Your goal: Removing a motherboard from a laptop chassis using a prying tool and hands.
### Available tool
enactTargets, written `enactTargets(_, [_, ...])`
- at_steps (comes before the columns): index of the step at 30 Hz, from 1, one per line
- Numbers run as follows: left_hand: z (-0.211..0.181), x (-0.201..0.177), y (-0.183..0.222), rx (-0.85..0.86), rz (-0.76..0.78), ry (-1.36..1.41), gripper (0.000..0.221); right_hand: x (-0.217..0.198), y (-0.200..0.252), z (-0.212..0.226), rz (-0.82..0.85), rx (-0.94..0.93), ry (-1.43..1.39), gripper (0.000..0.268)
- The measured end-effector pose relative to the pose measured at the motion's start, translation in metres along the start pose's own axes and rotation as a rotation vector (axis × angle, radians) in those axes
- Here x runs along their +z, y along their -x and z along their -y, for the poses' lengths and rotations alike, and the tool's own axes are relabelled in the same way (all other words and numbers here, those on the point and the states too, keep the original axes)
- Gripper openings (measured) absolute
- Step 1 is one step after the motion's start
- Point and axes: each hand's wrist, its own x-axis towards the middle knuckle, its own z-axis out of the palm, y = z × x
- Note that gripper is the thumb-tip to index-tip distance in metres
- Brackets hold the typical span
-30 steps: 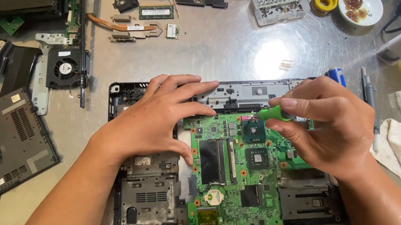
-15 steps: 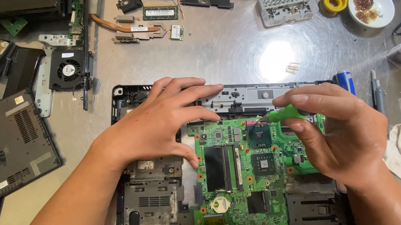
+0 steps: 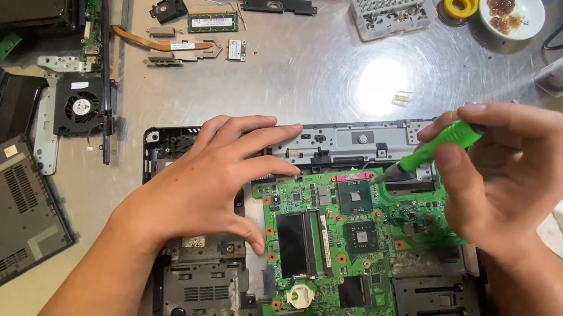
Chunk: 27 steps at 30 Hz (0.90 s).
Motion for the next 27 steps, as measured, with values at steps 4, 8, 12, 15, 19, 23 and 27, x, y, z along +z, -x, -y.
enactTargets(4, [-0.005, 0.001, -0.001, 0.003, -0.018, -0.009, 0.097, -0.003, -0.002, -0.005, 0.007, 0.092, -0.021, 0.025])
enactTargets(8, [-0.009, 0.01, -0.002, 0.013, -0.101, -0.152, 0.092, -0.017, 0.011, -0.024, 0.058, -0.29, -0.057, 0.03])
enactTargets(12, [-0.018, 0.015, -0.004, 0.04, -0.07, -0.174, 0.087, -0.023, 0.012, -0.007, 0.17, -0.32, 0.04, 0.027])
enactTargets(15, [-0.029, 0.02, -0.007, 0.047, -0.076, -0.234, 0.094, -0.012, 0.002, -0.001, 0.031, -0.139, 0.064, 0.017])
enactTargets(19, [-0.044, 0.028, -0.01, 0.054, -0.105, -0.309, 0.097, -0.009, -0.016, 0.003, -0.043, 0.322, -0.037, 0.018])
enactTargets(23, [-0.041, 0.03, -0.009, 0.065, -0.088, -0.262, 0.094, -0.007, -0.023, -0.003, -0.076, 0.6, -0.114, 0.023])
enactTargets(27, [-0.041, 0.03, -0.009, 0.062, -0.083, -0.255, 0.094, -0.006, -0.023, -0.005, -0.07, 0.621, -0.153, 0.019])
